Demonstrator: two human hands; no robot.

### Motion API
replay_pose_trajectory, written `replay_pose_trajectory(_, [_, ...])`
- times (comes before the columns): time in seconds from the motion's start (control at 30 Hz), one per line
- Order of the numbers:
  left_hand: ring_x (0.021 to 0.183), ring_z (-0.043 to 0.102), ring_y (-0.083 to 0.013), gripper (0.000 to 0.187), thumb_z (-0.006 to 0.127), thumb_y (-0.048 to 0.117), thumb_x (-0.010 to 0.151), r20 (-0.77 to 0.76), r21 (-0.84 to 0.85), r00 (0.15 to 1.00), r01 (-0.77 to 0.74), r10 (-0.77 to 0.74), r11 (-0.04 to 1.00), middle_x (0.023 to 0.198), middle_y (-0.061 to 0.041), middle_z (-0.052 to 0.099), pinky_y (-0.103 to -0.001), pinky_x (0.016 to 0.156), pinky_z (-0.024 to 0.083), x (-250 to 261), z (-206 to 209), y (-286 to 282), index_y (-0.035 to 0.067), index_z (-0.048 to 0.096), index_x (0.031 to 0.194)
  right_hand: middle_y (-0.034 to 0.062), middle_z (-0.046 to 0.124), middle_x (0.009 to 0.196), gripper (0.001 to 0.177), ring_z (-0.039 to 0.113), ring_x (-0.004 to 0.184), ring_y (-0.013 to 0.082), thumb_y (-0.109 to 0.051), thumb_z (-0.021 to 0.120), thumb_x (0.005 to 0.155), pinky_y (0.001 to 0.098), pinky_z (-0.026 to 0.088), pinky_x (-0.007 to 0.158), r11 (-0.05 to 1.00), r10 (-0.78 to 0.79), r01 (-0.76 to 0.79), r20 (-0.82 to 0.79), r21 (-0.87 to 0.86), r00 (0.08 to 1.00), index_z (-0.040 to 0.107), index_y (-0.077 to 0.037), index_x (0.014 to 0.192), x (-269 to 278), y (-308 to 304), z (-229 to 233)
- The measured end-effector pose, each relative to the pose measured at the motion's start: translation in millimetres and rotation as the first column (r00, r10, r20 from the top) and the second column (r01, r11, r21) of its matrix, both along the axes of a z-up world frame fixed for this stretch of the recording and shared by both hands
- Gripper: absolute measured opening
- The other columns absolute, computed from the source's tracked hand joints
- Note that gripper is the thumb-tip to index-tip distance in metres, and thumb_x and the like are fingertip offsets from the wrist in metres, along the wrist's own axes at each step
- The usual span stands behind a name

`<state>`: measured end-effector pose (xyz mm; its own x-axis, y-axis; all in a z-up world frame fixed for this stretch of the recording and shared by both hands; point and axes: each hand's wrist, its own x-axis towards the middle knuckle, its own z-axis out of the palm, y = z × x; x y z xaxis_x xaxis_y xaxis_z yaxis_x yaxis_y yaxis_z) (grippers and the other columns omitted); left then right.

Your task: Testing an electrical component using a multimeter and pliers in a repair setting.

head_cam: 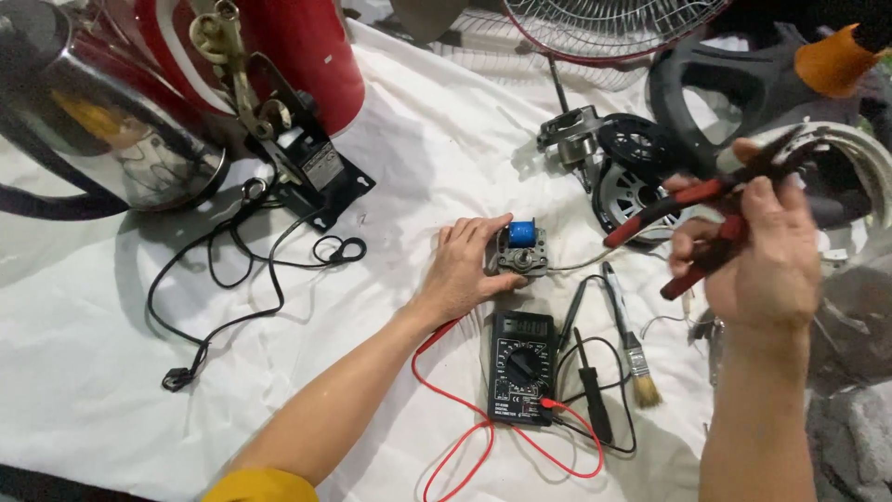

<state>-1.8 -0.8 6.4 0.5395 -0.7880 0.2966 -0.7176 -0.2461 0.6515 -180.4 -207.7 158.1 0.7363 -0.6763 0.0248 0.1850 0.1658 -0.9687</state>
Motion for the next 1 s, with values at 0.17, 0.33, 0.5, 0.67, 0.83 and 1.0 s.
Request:
replay_pose_trajectory(0.17, [0.117,0.053,-0.0260,0.083,0.078,0.052,0.080,0.053,-0.005,0.999,-0.004,0.005,1.000,0.131,-0.009,0.062,-0.042,0.098,0.035,2.5,-7.0,-2.1,0.013,0.048,0.147,0.0176,0.071,0.096,0.019,0.048,0.050,0.0065,-0.019,0.048,0.111,0.0177,0.039,0.038,0.963,0.191,-0.164,-0.110,0.213,0.976,0.056,-0.007,0.122,19.8,7.5,-22.9])
replay_pose_trajectory(0.33, [0.121,0.052,-0.0272,0.083,0.075,0.054,0.081,0.025,-0.026,1.000,0.012,-0.012,1.000,0.134,-0.011,0.061,-0.043,0.101,0.034,2.0,-9.3,-1.2,0.010,0.048,0.146,0.0152,0.066,0.112,0.061,0.056,0.066,0.0047,-0.019,0.074,0.092,0.0180,0.054,0.069,0.876,0.177,-0.235,0.172,0.422,0.969,0.049,0.005,0.142,19.2,-2.2,-56.5])
replay_pose_trajectory(0.5, [0.117,0.055,-0.0248,0.089,0.087,0.039,0.072,0.037,-0.057,0.999,0.015,-0.013,0.998,0.126,-0.006,0.061,-0.042,0.099,0.039,6.7,-15.6,-2.2,0.014,0.049,0.149,0.0231,0.074,0.090,0.029,0.075,0.075,0.0343,-0.027,0.054,0.105,0.0393,0.061,0.064,0.888,0.348,-0.357,0.084,0.291,0.934,0.070,-0.004,0.107,40.1,13.9,-86.9])
replay_pose_trajectory(0.67, [0.115,0.055,-0.0227,0.089,0.085,0.045,0.074,0.053,-0.074,0.999,0.014,-0.010,0.997,0.124,-0.005,0.061,-0.040,0.097,0.039,6.7,-20.8,-2.8,0.015,0.049,0.149,0.0270,0.073,0.089,0.036,0.078,0.069,0.0369,-0.036,0.053,0.104,0.0359,0.058,0.047,0.963,0.267,-0.269,-0.095,-0.006,0.959,0.070,-0.004,0.105,29.9,16.1,-47.9])
replay_pose_trajectory(0.83, [0.114,0.055,-0.0235,0.090,0.085,0.043,0.077,0.021,-0.029,0.999,0.026,-0.025,0.999,0.123,-0.007,0.062,-0.040,0.098,0.038,6.7,-16.5,-2.6,0.014,0.046,0.152,0.0118,0.074,0.072,0.014,0.078,0.067,0.0271,-0.027,0.071,0.095,0.0333,0.058,0.057,0.717,0.023,-0.324,-0.444,-0.617,0.896,0.079,-0.016,0.100,23.2,-22.8,-100.1])
replay_pose_trajectory(1.0, [0.116,0.056,-0.0229,0.091,0.081,0.057,0.076,0.072,-0.083,0.997,0.004,0.002,0.997,0.124,-0.006,0.062,-0.040,0.098,0.040,6.6,-22.6,-4.6,0.014,0.048,0.149,0.0018,0.054,0.110,0.037,0.055,0.111,0.0278,-0.002,0.065,0.081,0.0393,0.058,0.070,-0.155,-0.435,-0.309,-0.216,-0.938,0.874,0.064,-0.021,0.113,30.0,-41.2,-136.1])
